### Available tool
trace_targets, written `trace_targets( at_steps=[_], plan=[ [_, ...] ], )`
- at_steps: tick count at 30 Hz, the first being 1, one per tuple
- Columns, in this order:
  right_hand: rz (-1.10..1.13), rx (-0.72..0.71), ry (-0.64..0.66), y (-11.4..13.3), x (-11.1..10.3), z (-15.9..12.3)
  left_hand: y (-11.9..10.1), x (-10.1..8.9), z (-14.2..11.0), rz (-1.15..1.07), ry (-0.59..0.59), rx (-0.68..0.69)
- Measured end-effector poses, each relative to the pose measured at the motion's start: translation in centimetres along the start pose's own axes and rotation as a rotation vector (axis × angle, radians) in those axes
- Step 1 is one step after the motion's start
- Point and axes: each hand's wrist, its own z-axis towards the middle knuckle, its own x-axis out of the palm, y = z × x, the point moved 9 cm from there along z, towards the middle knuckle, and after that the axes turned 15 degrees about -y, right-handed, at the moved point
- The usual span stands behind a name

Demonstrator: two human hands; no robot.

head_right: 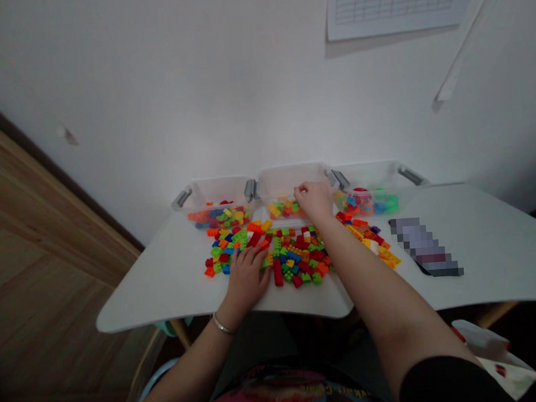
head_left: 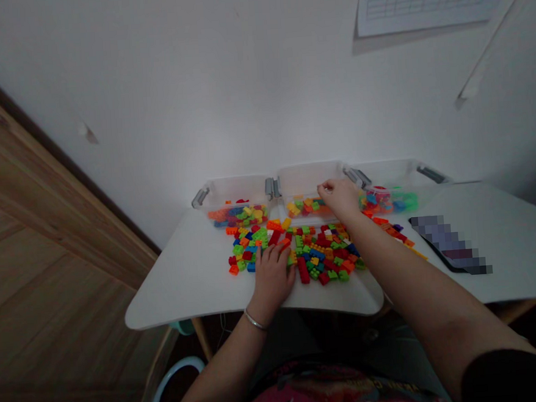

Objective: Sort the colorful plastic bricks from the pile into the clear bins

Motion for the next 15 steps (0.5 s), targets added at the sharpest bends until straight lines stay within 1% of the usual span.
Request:
trace_targets(
  at_steps=[6, 9, 11, 15],
  plan=[
    [-0.032, -0.053, 0.054, 0.1, 0.3, 0.0, 0.2, 0.1, -0.1, 0.0, 0.001, 0.0],
    [0.023, -0.069, 0.083, 0.1, 0.2, 0.0, 0.2, 0.2, -0.2, -0.003, 0.009, -0.002],
    [0.116, -0.077, 0.055, 0.2, -0.5, 0.1, 0.2, 0.1, -0.2, -0.005, 0.006, -0.002],
    [0.27, -0.123, -0.068, 0.4, -3.1, -0.6, 0.1, 0.1, -0.1, -0.004, -0.003, -0.002]
  ],
)
